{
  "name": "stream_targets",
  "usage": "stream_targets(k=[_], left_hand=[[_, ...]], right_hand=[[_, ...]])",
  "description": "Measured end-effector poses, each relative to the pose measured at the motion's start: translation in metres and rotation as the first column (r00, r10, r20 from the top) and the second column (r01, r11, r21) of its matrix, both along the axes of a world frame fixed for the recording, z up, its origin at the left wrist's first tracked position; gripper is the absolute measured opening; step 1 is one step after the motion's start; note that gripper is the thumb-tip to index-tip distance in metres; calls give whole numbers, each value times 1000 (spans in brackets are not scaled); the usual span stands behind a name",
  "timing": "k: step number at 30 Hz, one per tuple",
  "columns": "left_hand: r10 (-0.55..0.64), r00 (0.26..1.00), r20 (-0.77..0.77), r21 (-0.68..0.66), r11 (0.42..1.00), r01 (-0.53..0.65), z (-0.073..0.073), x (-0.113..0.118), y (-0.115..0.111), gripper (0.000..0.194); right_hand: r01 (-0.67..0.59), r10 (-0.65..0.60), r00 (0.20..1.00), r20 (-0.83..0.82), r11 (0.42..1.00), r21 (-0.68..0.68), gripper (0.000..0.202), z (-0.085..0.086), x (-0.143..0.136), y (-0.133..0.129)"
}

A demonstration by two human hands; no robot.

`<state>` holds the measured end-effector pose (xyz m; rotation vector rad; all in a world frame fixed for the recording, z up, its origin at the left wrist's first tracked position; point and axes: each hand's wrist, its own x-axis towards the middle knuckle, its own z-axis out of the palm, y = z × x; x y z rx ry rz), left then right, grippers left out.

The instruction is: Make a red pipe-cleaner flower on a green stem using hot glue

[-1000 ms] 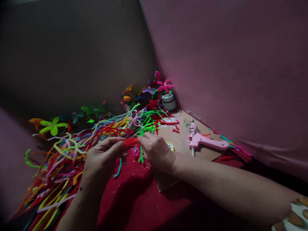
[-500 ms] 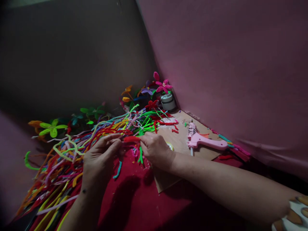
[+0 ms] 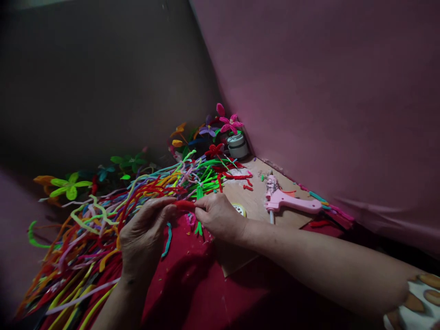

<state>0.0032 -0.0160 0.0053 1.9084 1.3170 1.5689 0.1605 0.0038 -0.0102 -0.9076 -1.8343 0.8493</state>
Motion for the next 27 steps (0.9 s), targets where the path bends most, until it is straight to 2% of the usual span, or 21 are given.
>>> stream_targets(k=[7, 15, 18, 22, 24, 27], left_hand=[[-33, 986, -161, 118, 992, 52, 1, -3, 0, 9], [72, 925, -374, 232, 973, 18, 3, -4, -1, 12], [86, 924, -373, 237, 971, 5, 3, -4, 0, 13], [59, 952, -302, 149, 989, -14, 2, -4, -1, 12], [55, 956, -290, 132, 991, -17, 2, -3, -2, 11], [95, 937, -337, 165, 985, -41, 5, 1, -5, 13]], right_hand=[[-47, 47, 999, -4, 999, -14, 22, -7, -3, 5], [-80, 74, 995, -61, 990, -115, 21, -9, -4, 8], [-121, 90, 985, -150, 969, -214, 16, -9, -5, 8], [-159, 23, 951, -308, 891, -424, 9, -5, -5, 4], [-146, 4, 952, -307, 886, -440, 6, -1, -4, 2], [-149, 27, 956, -291, 902, -406, 14, 2, -2, 1]])
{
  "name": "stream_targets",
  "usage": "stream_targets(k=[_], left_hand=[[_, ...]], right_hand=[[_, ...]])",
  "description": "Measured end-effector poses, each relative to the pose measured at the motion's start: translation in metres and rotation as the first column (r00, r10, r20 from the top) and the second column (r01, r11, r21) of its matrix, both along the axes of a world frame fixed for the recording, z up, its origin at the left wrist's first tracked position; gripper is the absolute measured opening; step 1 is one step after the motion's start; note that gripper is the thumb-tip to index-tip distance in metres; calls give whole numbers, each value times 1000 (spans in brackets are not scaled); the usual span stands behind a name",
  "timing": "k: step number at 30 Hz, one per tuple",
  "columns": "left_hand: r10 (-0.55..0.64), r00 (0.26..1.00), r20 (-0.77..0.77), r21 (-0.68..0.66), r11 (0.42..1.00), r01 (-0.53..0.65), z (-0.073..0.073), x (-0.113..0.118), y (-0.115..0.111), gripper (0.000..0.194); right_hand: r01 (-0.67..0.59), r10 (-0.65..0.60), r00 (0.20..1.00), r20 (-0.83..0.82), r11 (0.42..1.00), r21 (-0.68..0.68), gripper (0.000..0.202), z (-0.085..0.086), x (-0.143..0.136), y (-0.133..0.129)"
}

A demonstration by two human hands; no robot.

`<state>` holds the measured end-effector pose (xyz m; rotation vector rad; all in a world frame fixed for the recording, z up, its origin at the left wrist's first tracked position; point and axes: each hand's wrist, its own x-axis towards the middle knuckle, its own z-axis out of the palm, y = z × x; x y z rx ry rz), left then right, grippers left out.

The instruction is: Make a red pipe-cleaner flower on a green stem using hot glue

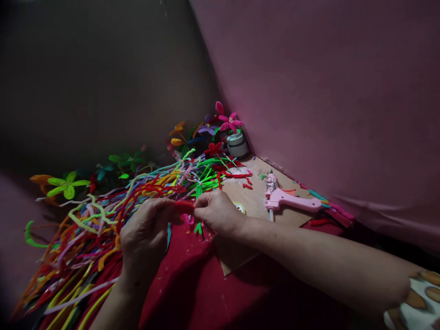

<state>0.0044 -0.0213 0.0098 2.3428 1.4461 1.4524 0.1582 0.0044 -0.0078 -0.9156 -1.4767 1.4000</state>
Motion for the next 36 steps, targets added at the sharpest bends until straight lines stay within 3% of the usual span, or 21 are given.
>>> stream_targets(k=[5, 12, 15, 17, 20, 22, 25, 31, 36], left_hand=[[34, 988, -152, 93, 996, -19, 1, 3, -2, 15], [50, 980, -193, 102, 994, -31, -1, -1, 2, 13], [-6, 995, -102, 38, 999, 10, -2, -3, 3, 9], [-35, 997, 71, -51, 998, 39, -1, -3, 4, 9], [34, 917, 398, -177, 983, 41, 2, -1, 5, 24], [106, 852, 513, -250, 968, 31, 5, 1, 5, 27], [133, 830, 542, -338, 938, 70, 6, 2, 7, 24], [9, 840, 543, -361, 905, 224, 2, 3, 9, 19], [28, 845, 533, -337, 924, 181, 4, 4, 6, 19]], right_hand=[[-45, 40, 996, -78, 997, -63, 15, -2, 0, 1], [-61, 52, 995, -87, 993, -97, 12, -3, 1, 1], [-54, 45, 996, -80, 992, -112, 12, -2, 0, 1], [-58, 46, 995, -93, 989, -135, 12, -1, 0, 1], [-73, 50, 992, -115, 977, -200, 14, 0, 0, 3], [-77, 49, 991, -124, 969, -236, 15, 0, 1, 5], [-107, 60, 983, -175, 956, -273, 14, 0, 3, 7], [-219, 129, 951, -280, 922, -320, 14, -4, 4, 10], [-201, 142, 963, -231, 946, -255, 13, -2, 2, 6]])
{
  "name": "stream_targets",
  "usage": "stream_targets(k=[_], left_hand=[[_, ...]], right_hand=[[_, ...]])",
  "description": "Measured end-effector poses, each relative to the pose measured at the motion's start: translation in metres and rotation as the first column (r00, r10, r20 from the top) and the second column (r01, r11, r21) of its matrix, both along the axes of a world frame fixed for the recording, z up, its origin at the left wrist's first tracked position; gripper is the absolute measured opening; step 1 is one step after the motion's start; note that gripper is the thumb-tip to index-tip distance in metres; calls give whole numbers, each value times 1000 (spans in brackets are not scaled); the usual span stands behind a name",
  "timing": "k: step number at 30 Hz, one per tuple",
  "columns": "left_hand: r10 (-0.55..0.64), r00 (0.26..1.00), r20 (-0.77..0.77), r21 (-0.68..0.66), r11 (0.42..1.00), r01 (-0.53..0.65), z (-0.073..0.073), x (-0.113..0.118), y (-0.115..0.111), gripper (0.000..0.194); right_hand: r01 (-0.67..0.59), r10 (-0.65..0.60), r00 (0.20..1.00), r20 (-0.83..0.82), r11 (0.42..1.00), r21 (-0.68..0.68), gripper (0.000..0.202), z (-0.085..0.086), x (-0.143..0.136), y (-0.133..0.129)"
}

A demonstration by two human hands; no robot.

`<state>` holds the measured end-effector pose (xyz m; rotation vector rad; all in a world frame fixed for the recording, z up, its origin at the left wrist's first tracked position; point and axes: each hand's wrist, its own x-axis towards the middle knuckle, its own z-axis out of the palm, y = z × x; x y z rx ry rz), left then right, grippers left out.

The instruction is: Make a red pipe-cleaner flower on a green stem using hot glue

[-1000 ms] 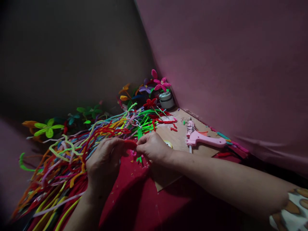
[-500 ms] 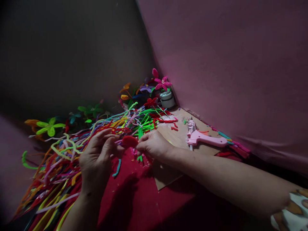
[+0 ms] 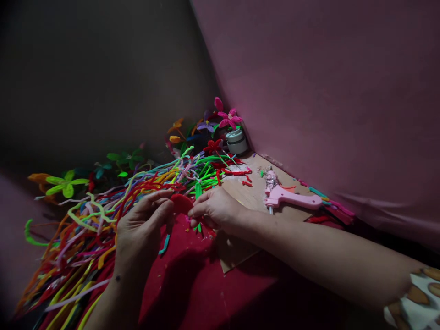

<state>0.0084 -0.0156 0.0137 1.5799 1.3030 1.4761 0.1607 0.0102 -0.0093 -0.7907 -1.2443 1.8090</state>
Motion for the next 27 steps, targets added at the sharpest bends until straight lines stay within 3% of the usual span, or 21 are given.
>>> stream_targets(k=[9, 17, 20, 24, 27], left_hand=[[191, 935, -299, 180, 974, -141, -3, 0, -6, 8], [232, 821, -522, 322, 945, -62, -7, -10, -2, 8], [251, 822, -512, 336, 939, -77, -10, -12, 0, 9], [236, 875, -423, 264, 956, -130, -8, -8, -2, 10], [173, 965, -196, 120, 981, -151, -1, -4, -2, 20]], right_hand=[[50, -59, 991, 116, 996, 76, 14, 3, -2, -8], [18, -29, 993, 119, 996, 90, 16, 1, -4, -8], [4, -14, 989, 144, 997, 74, 17, 2, -3, -7], [26, -39, 988, 151, 996, 89, 18, 5, -3, -8], [62, -66, 995, 78, 996, 62, 19, 4, -3, -5]])
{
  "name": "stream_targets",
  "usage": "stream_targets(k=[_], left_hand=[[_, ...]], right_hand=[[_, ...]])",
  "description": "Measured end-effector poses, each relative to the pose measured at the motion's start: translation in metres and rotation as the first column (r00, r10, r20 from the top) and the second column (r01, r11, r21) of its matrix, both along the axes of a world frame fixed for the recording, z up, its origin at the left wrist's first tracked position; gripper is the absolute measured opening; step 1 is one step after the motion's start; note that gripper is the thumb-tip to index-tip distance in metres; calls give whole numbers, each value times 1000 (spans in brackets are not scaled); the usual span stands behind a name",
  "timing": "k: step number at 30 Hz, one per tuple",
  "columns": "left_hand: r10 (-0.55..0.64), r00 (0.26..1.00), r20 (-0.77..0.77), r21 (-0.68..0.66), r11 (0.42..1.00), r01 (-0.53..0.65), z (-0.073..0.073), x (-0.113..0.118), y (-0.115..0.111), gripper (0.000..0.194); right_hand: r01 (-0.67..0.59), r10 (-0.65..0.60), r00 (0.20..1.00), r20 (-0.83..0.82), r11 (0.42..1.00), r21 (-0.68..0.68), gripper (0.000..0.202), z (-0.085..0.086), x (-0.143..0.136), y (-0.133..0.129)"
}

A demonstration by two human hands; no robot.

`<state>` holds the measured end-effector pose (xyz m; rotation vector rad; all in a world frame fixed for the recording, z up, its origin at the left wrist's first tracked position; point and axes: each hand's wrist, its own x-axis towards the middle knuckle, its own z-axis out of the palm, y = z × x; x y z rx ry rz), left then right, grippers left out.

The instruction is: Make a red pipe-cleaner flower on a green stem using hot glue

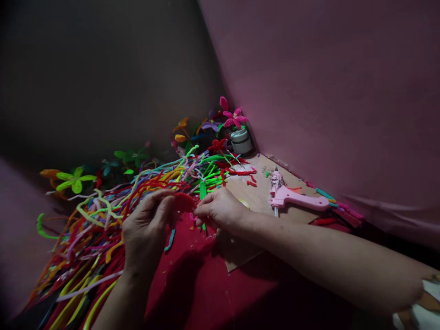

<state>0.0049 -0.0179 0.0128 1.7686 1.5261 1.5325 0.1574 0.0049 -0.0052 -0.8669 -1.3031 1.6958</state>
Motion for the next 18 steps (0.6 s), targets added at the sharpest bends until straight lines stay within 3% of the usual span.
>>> stream_targets(k=[4, 7, 9, 10, 18], left_hand=[[-30, 909, 415, -172, 979, 111, 3, 0, 6, 39], [-126, 820, 558, -363, 852, 378, -3, -1, 10, 29], [-176, 763, 622, -400, 766, 503, -8, 2, 11, 23], [-179, 742, 647, -396, 753, 526, -9, 3, 10, 22], [-82, 687, 722, -340, 823, 455, -13, 14, 7, 22]], right_hand=[[-6, 4, 997, -82, 1000, -23, 21, -7, 0, 7], [-60, 52, 982, -180, 997, -44, 18, -13, -1, 11], [-86, 71, 970, -235, 995, -54, 16, -16, -2, 12], [-85, 70, 966, -250, 995, -51, 16, -16, -2, 12], [-101, 87, 972, -220, 993, -53, 21, -17, -1, 13]])
